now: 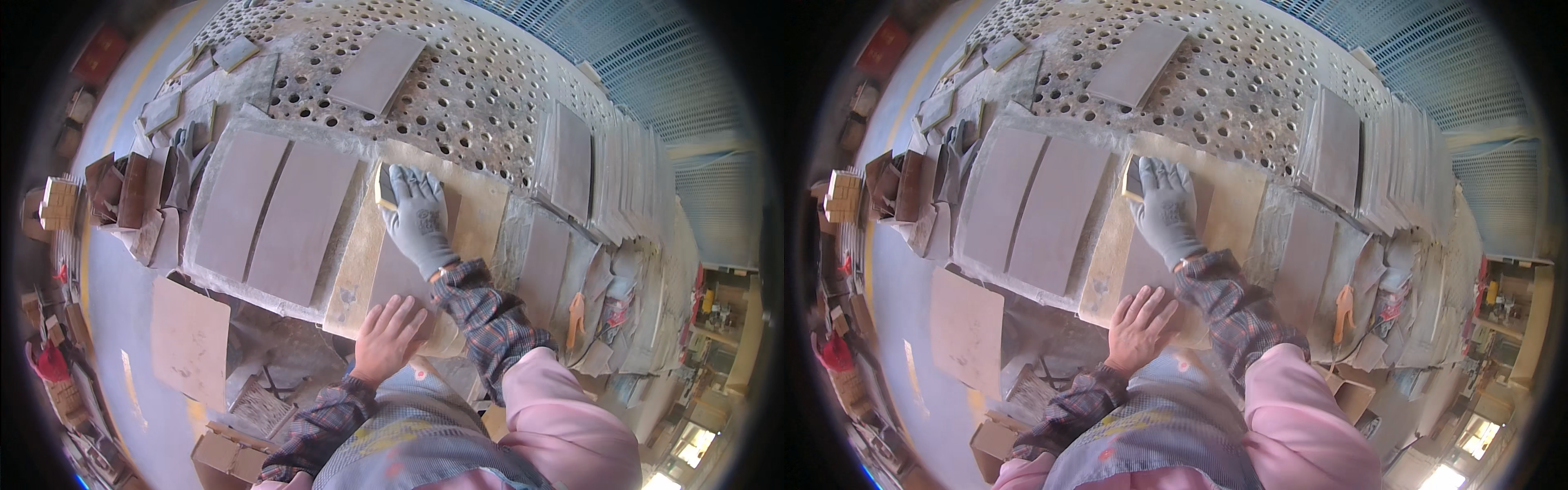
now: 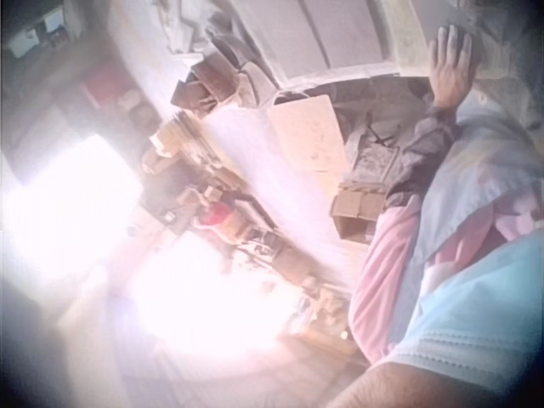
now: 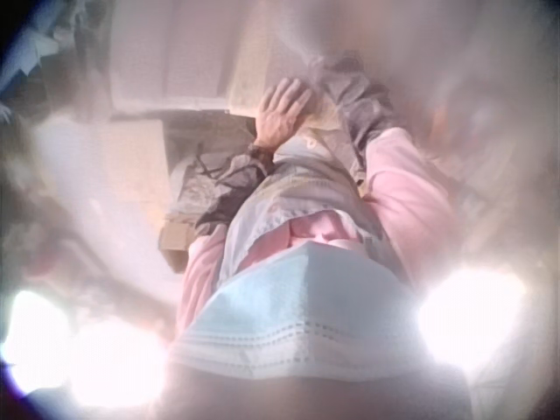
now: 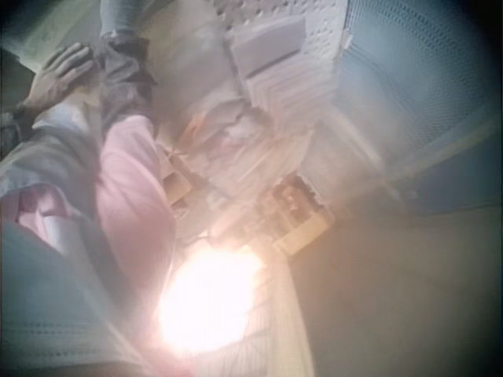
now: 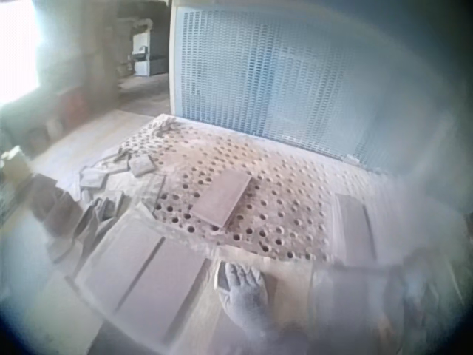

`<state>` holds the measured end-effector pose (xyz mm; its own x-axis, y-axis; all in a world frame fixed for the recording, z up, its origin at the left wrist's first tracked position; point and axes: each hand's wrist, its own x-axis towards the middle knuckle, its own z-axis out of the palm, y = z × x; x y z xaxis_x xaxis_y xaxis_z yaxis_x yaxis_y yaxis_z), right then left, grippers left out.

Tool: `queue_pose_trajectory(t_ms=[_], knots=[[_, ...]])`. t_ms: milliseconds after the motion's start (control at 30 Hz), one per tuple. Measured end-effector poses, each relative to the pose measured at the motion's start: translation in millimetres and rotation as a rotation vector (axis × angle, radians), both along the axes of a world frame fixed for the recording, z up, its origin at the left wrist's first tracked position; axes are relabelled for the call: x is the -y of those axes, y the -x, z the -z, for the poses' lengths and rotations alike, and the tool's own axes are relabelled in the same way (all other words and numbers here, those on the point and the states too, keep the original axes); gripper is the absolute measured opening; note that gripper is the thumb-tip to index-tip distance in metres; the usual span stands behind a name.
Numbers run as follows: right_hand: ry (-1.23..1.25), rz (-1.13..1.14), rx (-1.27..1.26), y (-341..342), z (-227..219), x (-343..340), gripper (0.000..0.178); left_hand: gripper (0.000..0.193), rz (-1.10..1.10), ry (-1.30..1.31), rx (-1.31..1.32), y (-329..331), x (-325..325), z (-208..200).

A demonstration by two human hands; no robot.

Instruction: The person sands rectangular ceramic tiles on a perforated workbench using a sanding block and a cylindrical sanding tool. They flip tiles to sand both sides, then place finished tiles into a cardboard box on a pallet.

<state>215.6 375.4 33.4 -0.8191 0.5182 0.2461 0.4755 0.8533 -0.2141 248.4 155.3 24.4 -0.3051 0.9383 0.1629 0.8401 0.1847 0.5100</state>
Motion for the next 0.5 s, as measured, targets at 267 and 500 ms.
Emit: queue_pose_trajectory(t_ms=[267,500], knots=[[0.053,-0.101,-0.079,-2.5,-25.9,-10.6,0.068,0.062,0.009,0.046,-0.003,-4.2,3.5,1.1],[0.284,-0.144,-0.03,-73.7,-19.9,17.0,0.068,0.061,0.003,0.004,-0.012,-3.8,1.9,2.8]])
